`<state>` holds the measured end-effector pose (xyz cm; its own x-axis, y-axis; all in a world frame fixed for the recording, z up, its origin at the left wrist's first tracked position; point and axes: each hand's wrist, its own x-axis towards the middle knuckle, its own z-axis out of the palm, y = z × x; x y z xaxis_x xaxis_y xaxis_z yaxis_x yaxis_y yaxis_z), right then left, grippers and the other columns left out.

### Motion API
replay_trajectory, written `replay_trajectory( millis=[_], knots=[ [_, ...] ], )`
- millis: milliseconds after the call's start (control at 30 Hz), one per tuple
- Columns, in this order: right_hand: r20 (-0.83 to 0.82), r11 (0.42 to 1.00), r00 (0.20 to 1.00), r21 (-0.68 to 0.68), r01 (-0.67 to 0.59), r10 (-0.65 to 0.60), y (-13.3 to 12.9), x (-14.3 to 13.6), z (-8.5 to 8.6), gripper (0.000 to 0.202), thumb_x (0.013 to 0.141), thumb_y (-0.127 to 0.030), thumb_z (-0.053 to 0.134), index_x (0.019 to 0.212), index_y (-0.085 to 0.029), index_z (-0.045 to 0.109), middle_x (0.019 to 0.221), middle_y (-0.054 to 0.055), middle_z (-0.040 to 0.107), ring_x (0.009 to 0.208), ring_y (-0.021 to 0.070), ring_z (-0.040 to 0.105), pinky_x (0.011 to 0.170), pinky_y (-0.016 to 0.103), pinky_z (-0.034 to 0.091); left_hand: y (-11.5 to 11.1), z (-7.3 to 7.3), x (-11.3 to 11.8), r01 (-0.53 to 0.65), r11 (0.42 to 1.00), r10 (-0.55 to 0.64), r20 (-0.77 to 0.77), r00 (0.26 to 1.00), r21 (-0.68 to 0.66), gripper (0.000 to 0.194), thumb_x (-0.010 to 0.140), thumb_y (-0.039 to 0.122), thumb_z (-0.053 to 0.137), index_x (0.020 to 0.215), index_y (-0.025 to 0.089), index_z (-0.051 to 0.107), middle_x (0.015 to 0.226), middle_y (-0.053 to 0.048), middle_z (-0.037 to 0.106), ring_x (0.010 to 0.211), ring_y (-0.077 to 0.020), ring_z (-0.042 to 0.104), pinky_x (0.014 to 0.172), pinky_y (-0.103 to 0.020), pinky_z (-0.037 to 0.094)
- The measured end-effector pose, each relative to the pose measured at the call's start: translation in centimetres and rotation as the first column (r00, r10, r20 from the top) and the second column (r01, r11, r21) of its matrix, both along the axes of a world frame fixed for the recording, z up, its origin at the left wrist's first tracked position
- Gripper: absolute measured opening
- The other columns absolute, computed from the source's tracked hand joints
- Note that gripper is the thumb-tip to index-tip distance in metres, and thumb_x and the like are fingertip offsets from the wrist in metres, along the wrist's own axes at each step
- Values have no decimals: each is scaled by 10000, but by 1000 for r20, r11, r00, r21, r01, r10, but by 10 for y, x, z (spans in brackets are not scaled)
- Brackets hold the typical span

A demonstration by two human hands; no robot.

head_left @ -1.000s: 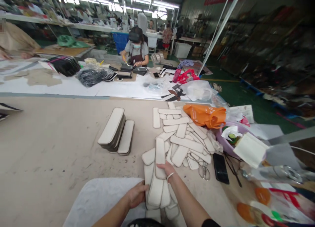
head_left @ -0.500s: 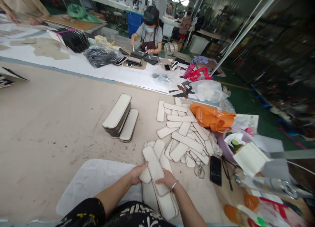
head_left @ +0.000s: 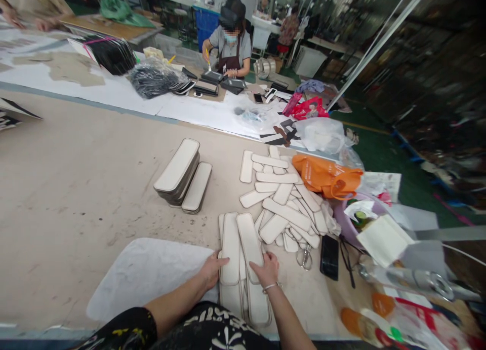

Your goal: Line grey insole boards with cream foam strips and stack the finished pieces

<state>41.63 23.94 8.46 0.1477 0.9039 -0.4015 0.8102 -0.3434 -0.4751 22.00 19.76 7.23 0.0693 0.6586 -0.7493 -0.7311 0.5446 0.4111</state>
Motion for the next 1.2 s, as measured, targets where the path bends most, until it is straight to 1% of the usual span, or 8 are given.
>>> replay_trajectory(
  millis=[67, 167, 333, 533, 700, 833, 1033, 1200],
  knots=[
    [56, 999, 998, 2, -38, 38, -1, -6, 1, 591, 547, -445, 688, 1014, -96, 591, 1169, 205, 537, 1139, 355, 468, 982, 449, 338, 0, 3, 4, 9, 1000, -10, 2, 1000, 21, 613, 544, 98, 743, 1097, 140, 483, 904, -120, 695, 822, -258, 660, 754, -381, 522],
    [-214, 993, 976, -118, 16, -41, -2, -13, -3, 704, 520, -445, 723, 1114, -132, 513, 1034, 130, 637, 973, 286, 592, 858, 394, 450, 1, 7, 8, 32, 999, -34, -51, 998, -31, 590, 578, 185, 763, 1094, 127, 482, 905, -134, 693, 818, -266, 662, 742, -390, 527],
    [-506, 952, 838, -304, 46, -203, -1, -14, -8, 563, 554, -458, 718, 994, -142, 566, 935, 91, 693, 861, 245, 648, 765, 347, 510, 4, 5, 5, 71, 995, -76, -73, 994, -68, 564, 556, 238, 792, 1036, 113, 525, 907, -146, 691, 799, -281, 662, 732, -416, 528],
    [-644, 957, 723, -280, 79, -248, -6, -15, -2, 592, 491, -371, 790, 992, -149, 565, 938, 99, 696, 868, 271, 648, 789, 391, 517, 0, -2, -3, 98, 994, -99, -16, 995, -51, 581, 514, 168, 800, 1025, 111, 530, 895, -147, 691, 791, -295, 659, 716, -442, 521],
    [-797, 953, 539, -300, 39, -273, -10, -25, 6, 677, 471, -337, 809, 1057, -159, 523, 990, 101, 683, 879, 257, 646, 797, 399, 517, 4, 8, -12, 159, 978, -177, 137, 975, 132, 572, 530, 161, 792, 1047, 121, 550, 990, -166, 668, 884, -304, 639, 779, -436, 495],
    [-740, 965, 636, -261, 24, -216, 1, -24, 17, 626, 462, -315, 808, 1013, -148, 562, 935, 93, 699, 847, 258, 653, 778, 387, 523, 10, 9, -12, 170, 975, -189, 131, 973, 146, 580, 521, 151, 785, 1051, 119, 553, 976, -164, 669, 845, -302, 645, 755, -434, 494],
    [-562, 979, 803, -161, 128, -197, 19, 4, 30, 570, 484, -321, 784, 989, -141, 592, 873, 91, 709, 802, 259, 662, 759, 374, 526, 14, -8, -15, 98, 994, -100, 46, 994, 50, 501, 511, 156, 768, 961, 112, 553, 811, -113, 682, 689, -249, 643, 651, -402, 500],
    [-628, 951, 714, -224, 214, -309, 22, 39, 38, 625, 494, -332, 787, 1050, -144, 572, 922, 98, 701, 842, 265, 654, 768, 380, 525, 11, -15, -21, 62, 998, -62, 10, 998, 0, 511, 497, 131, 761, 958, 122, 543, 763, -81, 680, 652, -229, 633, 639, -393, 500]
  ],
)
